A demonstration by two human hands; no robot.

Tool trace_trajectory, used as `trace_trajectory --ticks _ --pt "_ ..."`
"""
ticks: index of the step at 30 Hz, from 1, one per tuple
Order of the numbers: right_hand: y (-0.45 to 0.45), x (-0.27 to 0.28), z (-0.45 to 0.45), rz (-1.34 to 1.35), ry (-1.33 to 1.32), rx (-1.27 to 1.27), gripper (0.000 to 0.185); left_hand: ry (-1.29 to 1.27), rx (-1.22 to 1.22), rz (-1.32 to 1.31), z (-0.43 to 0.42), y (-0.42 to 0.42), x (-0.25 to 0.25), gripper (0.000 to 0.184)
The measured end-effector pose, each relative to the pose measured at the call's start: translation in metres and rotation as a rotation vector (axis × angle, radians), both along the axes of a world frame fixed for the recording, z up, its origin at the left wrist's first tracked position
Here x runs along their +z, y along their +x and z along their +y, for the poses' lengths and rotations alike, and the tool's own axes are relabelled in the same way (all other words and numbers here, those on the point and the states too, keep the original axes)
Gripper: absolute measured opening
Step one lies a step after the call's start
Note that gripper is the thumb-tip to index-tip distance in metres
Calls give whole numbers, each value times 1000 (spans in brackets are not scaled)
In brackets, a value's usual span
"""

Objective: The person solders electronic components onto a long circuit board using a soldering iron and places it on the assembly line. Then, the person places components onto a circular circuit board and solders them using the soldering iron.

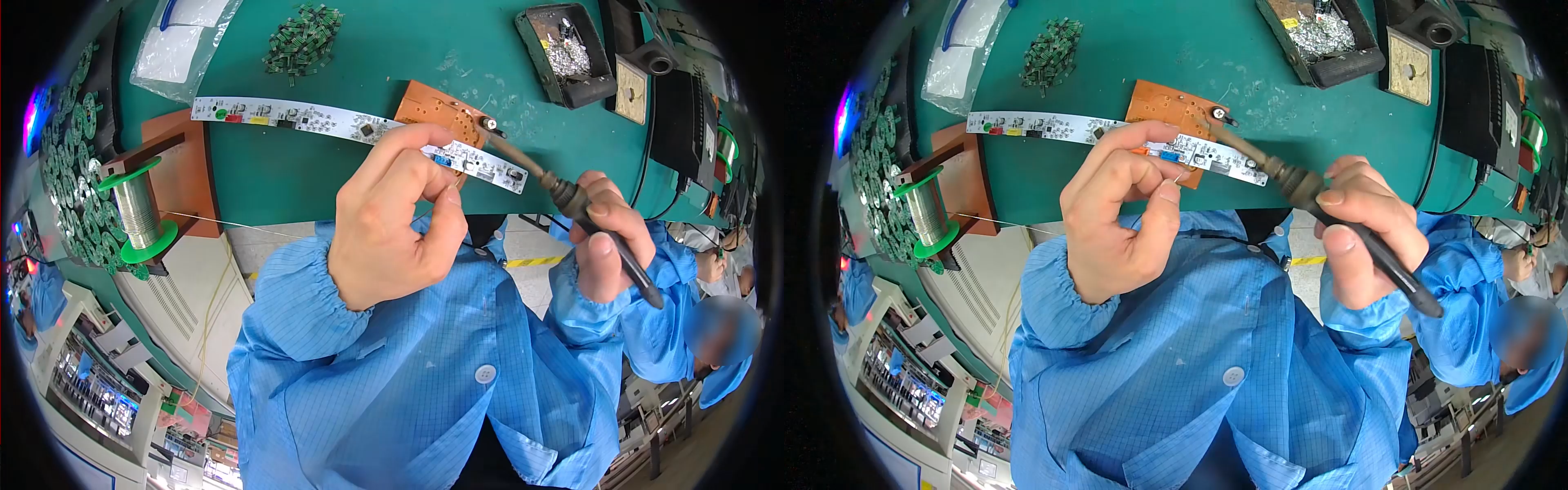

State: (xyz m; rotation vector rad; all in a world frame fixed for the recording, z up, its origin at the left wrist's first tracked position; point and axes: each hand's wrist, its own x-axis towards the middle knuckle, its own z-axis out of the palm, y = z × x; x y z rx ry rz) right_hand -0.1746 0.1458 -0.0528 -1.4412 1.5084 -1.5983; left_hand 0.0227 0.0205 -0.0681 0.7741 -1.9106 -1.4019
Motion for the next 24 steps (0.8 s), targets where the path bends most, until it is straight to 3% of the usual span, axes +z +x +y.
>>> trace_trajectory --ticks 3,15,24 --pt "-5 0 -3 -49 30 24 24 79 7 -18 1 0 3 10" --pt "-12 0 -6 -221 147 -4 21 7 -33 -6 0 1 -2 7" --pt "-29 1 -7 -384 380 -33 24 35 50 -3 4 -3 -4 12"
